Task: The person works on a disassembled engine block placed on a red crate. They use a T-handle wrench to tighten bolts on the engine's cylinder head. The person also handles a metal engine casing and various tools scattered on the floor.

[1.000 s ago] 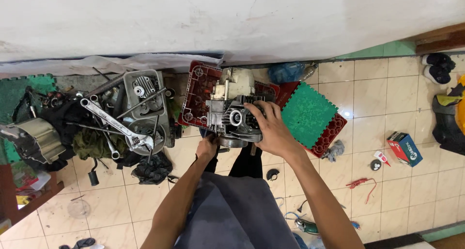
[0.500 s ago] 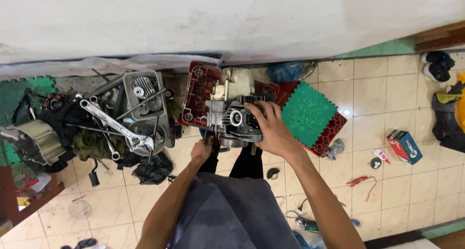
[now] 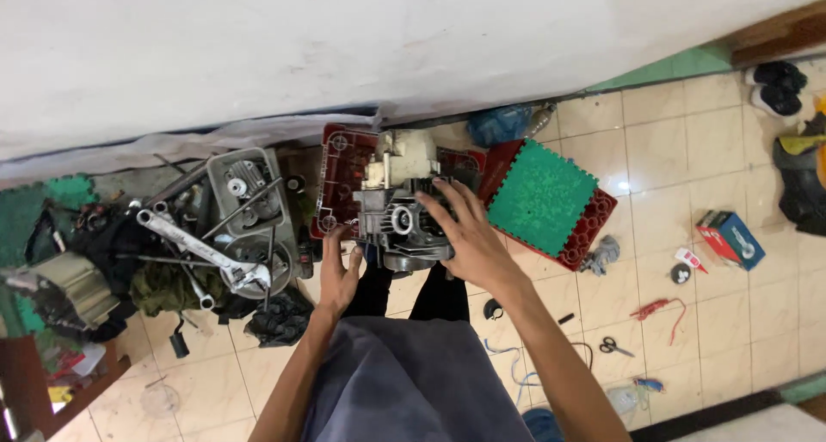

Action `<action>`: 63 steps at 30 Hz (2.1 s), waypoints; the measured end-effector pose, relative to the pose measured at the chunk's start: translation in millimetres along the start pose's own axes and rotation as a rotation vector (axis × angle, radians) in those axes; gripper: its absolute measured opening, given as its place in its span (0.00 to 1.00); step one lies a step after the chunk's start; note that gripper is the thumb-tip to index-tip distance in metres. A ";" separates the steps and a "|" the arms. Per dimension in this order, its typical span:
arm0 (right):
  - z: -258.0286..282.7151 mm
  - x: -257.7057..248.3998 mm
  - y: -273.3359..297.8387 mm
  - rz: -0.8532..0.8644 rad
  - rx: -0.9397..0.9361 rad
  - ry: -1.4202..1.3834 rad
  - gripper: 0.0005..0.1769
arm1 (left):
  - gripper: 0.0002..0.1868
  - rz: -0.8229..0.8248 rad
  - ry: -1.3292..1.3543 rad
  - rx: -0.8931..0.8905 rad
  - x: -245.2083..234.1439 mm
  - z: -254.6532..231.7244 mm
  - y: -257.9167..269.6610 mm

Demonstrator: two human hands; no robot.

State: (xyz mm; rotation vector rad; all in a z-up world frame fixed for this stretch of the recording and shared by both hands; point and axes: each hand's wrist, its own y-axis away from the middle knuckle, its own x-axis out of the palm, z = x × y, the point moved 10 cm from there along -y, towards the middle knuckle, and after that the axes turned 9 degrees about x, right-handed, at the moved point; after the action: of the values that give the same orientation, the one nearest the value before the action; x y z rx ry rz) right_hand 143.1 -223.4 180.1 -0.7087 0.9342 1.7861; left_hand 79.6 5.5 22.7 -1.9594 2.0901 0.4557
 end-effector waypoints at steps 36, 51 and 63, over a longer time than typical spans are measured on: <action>-252.4 256.0 64.3 -0.402 0.835 -1.912 0.23 | 0.39 -0.106 -0.047 -0.327 36.9 82.9 -5.5; -214.0 185.4 -43.1 0.212 0.205 -0.275 0.18 | 0.42 0.065 0.361 -0.855 89.8 236.0 -13.6; -340.0 390.2 -31.9 0.590 0.666 -2.178 0.18 | 0.34 0.197 -0.314 -0.443 55.6 153.0 -101.3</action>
State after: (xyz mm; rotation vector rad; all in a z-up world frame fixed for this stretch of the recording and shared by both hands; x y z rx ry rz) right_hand 48.8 -313.3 -321.8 1.8280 -0.0142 1.3572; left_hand 170.8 7.7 -145.9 -1.7368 2.1078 1.2722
